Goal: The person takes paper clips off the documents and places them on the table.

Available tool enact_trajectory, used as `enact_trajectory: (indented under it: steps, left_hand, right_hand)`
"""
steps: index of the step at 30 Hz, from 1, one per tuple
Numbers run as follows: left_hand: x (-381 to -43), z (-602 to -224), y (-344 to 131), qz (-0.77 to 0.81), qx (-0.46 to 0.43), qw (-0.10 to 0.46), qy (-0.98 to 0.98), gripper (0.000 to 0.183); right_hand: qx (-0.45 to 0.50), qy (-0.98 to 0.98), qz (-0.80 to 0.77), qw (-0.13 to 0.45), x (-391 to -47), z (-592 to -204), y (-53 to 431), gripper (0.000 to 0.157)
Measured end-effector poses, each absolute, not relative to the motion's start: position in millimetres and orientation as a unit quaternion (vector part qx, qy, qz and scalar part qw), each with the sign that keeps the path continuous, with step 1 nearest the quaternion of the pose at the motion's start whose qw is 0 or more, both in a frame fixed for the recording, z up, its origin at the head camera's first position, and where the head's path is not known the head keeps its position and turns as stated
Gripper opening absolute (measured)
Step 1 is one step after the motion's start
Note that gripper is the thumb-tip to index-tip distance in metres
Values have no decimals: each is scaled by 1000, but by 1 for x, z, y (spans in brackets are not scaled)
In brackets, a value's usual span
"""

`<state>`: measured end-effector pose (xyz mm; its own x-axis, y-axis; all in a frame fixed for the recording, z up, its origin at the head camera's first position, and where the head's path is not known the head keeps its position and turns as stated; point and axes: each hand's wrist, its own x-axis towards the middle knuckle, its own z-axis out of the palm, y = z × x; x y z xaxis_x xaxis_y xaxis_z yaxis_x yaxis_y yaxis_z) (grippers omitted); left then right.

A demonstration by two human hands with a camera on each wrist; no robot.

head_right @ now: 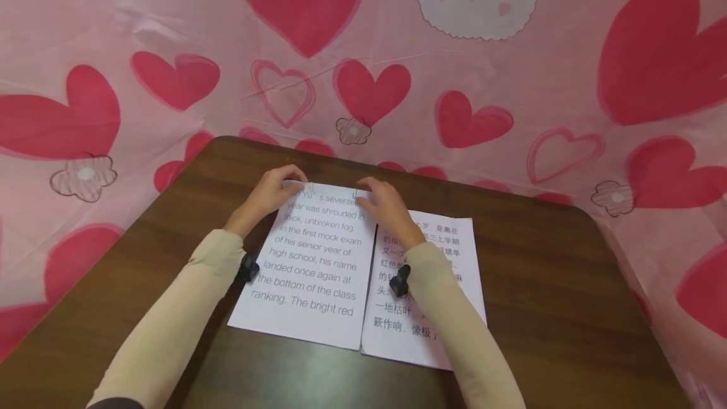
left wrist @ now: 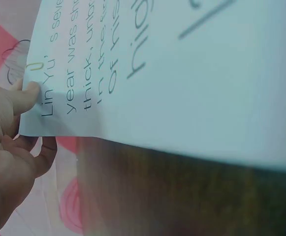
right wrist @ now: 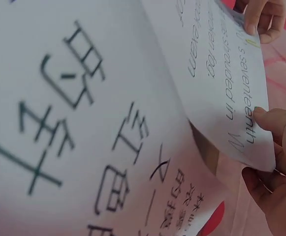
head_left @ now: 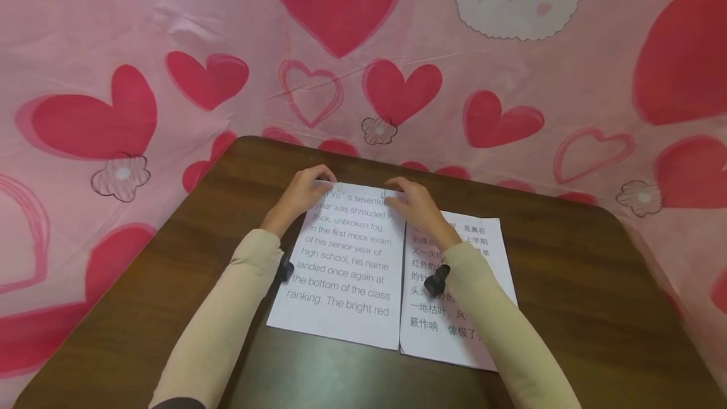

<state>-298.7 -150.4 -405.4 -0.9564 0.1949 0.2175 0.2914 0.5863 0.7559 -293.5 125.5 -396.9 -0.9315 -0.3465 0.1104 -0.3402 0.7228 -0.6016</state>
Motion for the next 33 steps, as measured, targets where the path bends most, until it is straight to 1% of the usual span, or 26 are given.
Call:
enact_trajectory:
  steps: [9, 14, 21, 29, 33]
  left_hand:
    - [-296, -404, -147, -432, -145, 60, -888, 10]
    - [-296, -403, -146, -436, -149, 65, -885, 10]
    - [-296, -400, -145, -441, -141, 56, -884, 11]
    - [-298, -400, -145, -442, -147, 64, -882, 10]
    - [-296, -399, -145, -444, -145, 67, -882, 10]
  right_hand:
    - [-228, 940, -254, -20, -293, -395, 112, 27]
    - [-235, 940, -245, -27, -291, -397, 111, 25]
    - [-234, 937, -252, -57, -292, -401, 110, 22]
    - [-204, 930, -298, -63, -292, -404, 108, 23]
    - [-179, 924, -333, -55, -291, -405, 106, 24]
